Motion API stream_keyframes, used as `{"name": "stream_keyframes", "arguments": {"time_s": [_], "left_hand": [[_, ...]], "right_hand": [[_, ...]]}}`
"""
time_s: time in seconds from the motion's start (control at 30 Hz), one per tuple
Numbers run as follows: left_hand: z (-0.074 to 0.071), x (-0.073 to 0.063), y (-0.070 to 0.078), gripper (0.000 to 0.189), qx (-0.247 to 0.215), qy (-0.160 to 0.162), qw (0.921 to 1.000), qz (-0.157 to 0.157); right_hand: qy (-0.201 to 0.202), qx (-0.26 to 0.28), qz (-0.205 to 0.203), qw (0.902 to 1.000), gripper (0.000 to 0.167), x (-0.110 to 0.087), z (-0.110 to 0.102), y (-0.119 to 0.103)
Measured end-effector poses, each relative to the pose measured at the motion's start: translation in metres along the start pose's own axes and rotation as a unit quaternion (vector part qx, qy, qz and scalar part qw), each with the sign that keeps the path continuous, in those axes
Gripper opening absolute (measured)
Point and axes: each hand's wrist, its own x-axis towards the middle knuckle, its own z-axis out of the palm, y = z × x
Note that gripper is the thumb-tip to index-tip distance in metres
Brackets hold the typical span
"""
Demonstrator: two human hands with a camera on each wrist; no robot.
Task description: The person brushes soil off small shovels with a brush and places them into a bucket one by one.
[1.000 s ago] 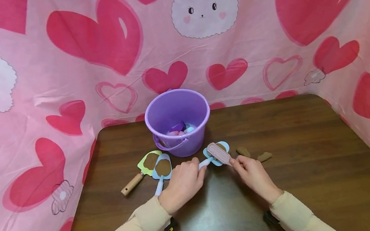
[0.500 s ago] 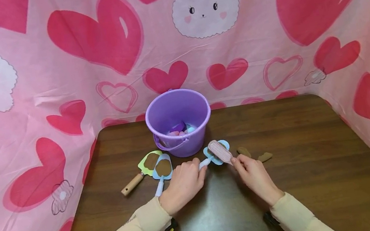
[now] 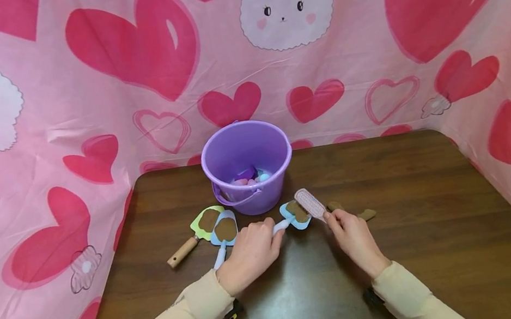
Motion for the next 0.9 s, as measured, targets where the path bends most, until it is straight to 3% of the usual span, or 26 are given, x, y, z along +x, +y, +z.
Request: {"name": "stream_keyframes", "arguments": {"time_s": [0.13, 0.33, 0.6, 0.9], "left_hand": [[0.0004, -0.0002, -0.0002, 0.037, 0.001, 0.000, 1.0000, -0.001], [0.0012, 0.0012, -0.0007, 0.035, 0.000, 0.005, 1.0000, -0.008], [0.0022, -0.0016, -0.0004, 0.033, -0.027, 0.012, 0.9995, -0.007], [0.0080, -0.0044, -0.0021, 0.030, -0.046, -0.011, 0.9987, -0.017]], "right_hand": [[0.012, 0.009, -0.014, 0.9998, 0.031, -0.0013, -0.0006, 0.0008], [-0.038, 0.030, -0.049, 0.9976, 0.034, -0.0069, 0.0037, -0.0035], [-0.001, 0.003, -0.035, 0.9994, 0.027, -0.0064, 0.0042, -0.0045], [-0.011, 0.012, 0.010, 0.9998, 0.032, -0.0020, 0.0041, -0.0025]]}}
